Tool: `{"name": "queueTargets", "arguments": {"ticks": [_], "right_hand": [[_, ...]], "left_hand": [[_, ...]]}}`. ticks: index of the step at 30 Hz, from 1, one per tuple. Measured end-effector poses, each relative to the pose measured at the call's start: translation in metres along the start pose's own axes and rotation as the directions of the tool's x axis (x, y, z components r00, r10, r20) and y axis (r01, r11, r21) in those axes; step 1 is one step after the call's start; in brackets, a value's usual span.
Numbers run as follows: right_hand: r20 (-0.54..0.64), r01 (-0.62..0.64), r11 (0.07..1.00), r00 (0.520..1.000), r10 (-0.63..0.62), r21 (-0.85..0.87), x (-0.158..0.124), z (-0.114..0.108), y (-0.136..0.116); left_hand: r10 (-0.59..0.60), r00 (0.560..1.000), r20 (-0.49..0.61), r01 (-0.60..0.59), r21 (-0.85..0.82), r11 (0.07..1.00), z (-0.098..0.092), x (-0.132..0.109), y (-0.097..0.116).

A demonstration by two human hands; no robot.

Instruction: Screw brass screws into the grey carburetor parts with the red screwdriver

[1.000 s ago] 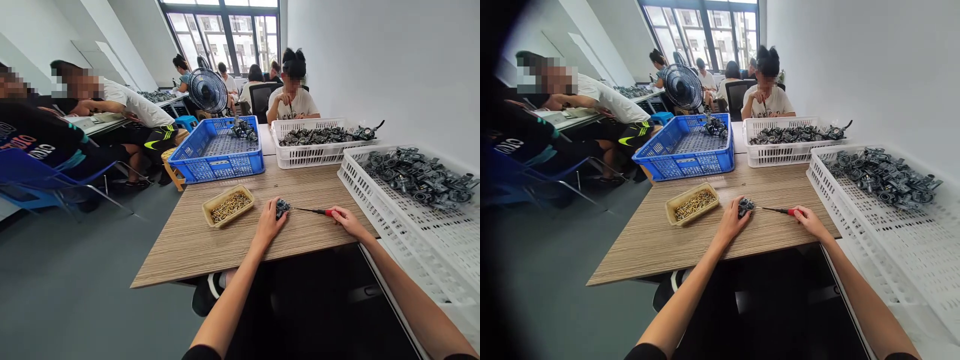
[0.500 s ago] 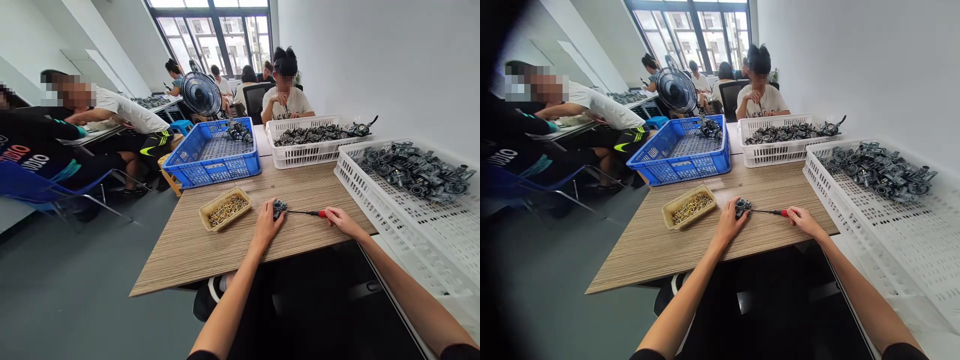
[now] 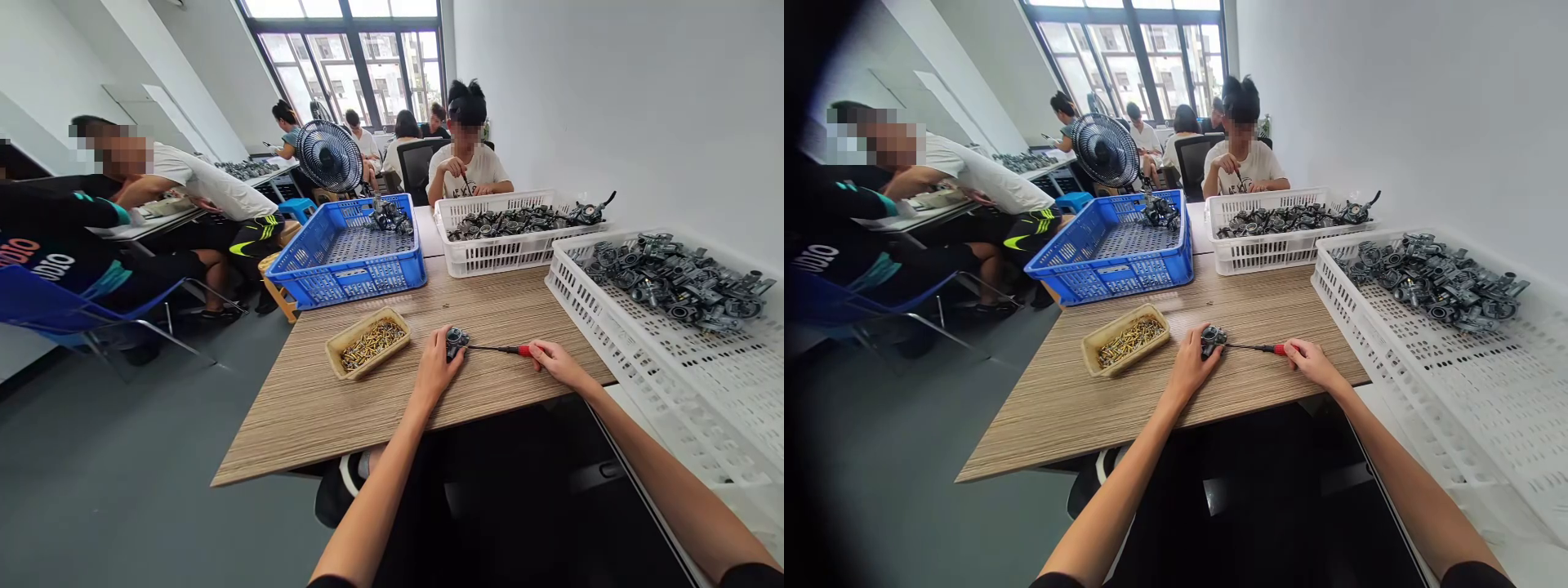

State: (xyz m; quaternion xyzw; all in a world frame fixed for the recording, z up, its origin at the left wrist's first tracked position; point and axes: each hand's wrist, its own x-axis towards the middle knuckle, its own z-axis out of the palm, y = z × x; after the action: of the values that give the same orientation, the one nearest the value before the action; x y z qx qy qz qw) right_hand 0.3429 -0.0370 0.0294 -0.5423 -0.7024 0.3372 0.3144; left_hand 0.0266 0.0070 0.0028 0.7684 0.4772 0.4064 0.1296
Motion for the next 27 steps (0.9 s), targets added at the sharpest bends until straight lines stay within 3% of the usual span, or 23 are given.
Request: {"name": "queueTargets", "arguments": {"ticks": [7,27], "right_hand": [[-0.007,-0.022,0.999,1.000,0.021,-0.024,-0.002,0.003,-0.004],[-0.079,-0.036,0.996,0.996,0.029,-0.086,-0.009,0.014,-0.013]], "left_hand": [[0.016,1.000,-0.005,-0.016,0.050,0.999,0.000,0.000,-0.001],[-0.030,1.000,0.008,0.030,-0.060,0.998,0.010,0.003,-0.013]]}}
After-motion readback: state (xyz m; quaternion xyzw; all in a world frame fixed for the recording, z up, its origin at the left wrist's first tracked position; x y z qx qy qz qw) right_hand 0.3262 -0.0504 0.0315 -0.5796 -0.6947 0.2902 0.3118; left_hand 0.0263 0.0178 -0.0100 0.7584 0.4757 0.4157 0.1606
